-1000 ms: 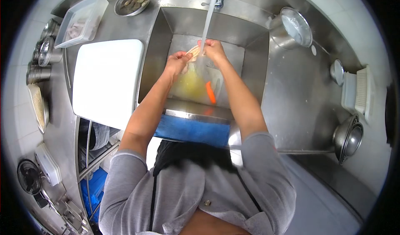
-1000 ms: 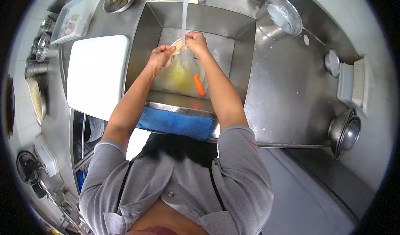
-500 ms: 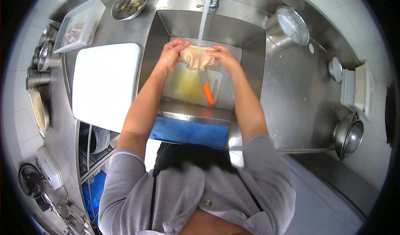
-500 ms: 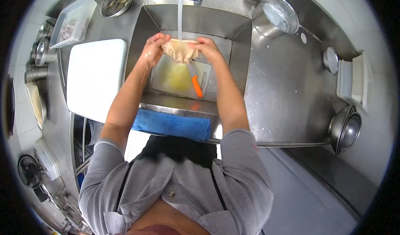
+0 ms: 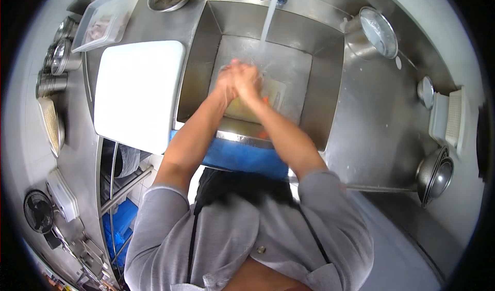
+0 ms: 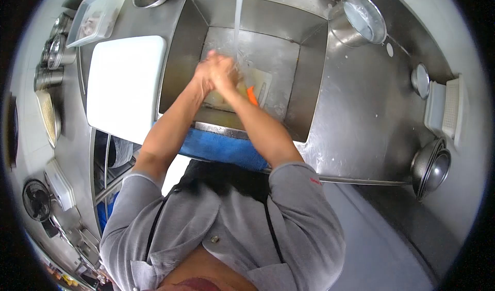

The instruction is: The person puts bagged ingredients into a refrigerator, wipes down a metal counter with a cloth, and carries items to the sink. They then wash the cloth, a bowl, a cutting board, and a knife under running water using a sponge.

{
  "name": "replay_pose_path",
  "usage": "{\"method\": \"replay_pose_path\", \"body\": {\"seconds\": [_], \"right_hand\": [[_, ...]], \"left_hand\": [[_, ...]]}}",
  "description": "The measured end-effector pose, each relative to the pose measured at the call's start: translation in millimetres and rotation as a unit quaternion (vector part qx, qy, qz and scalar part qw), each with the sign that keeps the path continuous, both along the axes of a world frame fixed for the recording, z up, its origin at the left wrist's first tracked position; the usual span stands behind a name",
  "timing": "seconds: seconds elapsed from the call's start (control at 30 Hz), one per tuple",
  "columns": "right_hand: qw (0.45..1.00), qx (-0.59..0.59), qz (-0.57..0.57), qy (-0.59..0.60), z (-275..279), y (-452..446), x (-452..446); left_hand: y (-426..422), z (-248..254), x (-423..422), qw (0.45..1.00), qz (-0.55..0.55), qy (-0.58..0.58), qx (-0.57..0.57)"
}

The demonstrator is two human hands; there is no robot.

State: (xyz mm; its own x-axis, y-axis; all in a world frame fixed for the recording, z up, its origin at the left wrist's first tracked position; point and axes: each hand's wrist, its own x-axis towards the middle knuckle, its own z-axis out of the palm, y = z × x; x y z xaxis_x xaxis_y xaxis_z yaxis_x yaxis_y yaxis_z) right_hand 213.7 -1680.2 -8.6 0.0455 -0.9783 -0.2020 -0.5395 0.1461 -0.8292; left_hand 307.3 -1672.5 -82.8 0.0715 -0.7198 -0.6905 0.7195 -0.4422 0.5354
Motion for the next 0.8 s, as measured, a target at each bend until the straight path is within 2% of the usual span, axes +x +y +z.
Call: {"method": "replay_pose_path", "body": {"seconds": [0.07, 0.17, 0.2, 0.23, 0.27, 0.3, 0.33, 0.43, 0.47, 0.5, 0.53, 0.6, 0.63, 0.7, 0.77, 0.8], "right_hand": [[0.997, -0.043, 0.018, -0.064, 11.3, 28.9, 10.6], [0.999, 0.048, 0.005, 0.011, -33.0, -12.9, -3.3], [0.998, 0.049, 0.025, 0.020, -51.2, -27.9, -10.0], [0.985, 0.109, -0.011, -0.136, -50.0, -31.6, -10.5], [0.942, 0.169, -0.045, -0.286, -48.8, -31.2, -10.8], [0.873, 0.226, -0.077, -0.426, -47.5, -28.3, -9.8], [0.863, 0.230, -0.067, -0.446, -31.9, -21.5, -9.2], [0.948, 0.055, 0.076, -0.303, -6.6, 27.3, 23.7], [0.963, -0.036, 0.126, -0.237, 8.8, 46.3, 31.2], [0.962, -0.127, 0.173, -0.168, 20.8, 58.4, 35.7], [0.979, -0.108, 0.146, -0.093, 22.0, 56.0, 38.8], [0.995, -0.035, 0.056, -0.071, -9.6, 13.4, 37.0], [0.998, 0.000, 0.009, -0.060, -21.3, -8.7, 32.0], [0.999, 0.011, 0.046, -0.022, -10.2, -5.4, 30.0], [0.997, 0.023, 0.069, 0.029, 21.4, 37.7, 41.2], [0.990, -0.046, 0.127, 0.040, 22.5, 54.6, 41.0]], "left_hand": [[11.0, 20.1, 12.0, 0.998, 0.002, 0.065, 0.019], [25.0, 103.2, -10.6, 0.985, -0.042, -0.130, 0.105], [32.5, 71.2, 6.3, 0.994, -0.046, -0.092, 0.042], [35.4, 68.4, 20.2, 0.997, -0.010, -0.081, 0.008], [39.5, 67.1, 31.0, 0.997, 0.025, -0.069, -0.025], [42.6, 66.9, 38.1, 0.995, 0.061, -0.056, -0.057], [43.3, 70.2, 42.6, 0.996, 0.047, -0.068, -0.033], [28.3, 48.3, 43.1, 0.986, 0.110, -0.120, 0.038], [20.8, 9.4, 57.8, 0.990, 0.093, -0.106, 0.019], [20.5, 10.0, 57.9, 0.993, 0.074, -0.094, 0.008], [17.7, 10.6, 55.8, 0.995, 0.054, -0.083, -0.004], [24.0, 18.0, 33.7, 0.999, 0.046, -0.027, -0.010], [29.1, 40.5, 17.6, 0.998, 0.056, 0.014, -0.006], [18.9, -6.3, 28.0, 0.996, 0.060, -0.066, 0.025], [18.3, -4.4, 47.6, 0.997, 0.051, -0.004, 0.052], [18.0, 3.8, 49.5, 0.998, 0.043, 0.006, 0.054]]}}
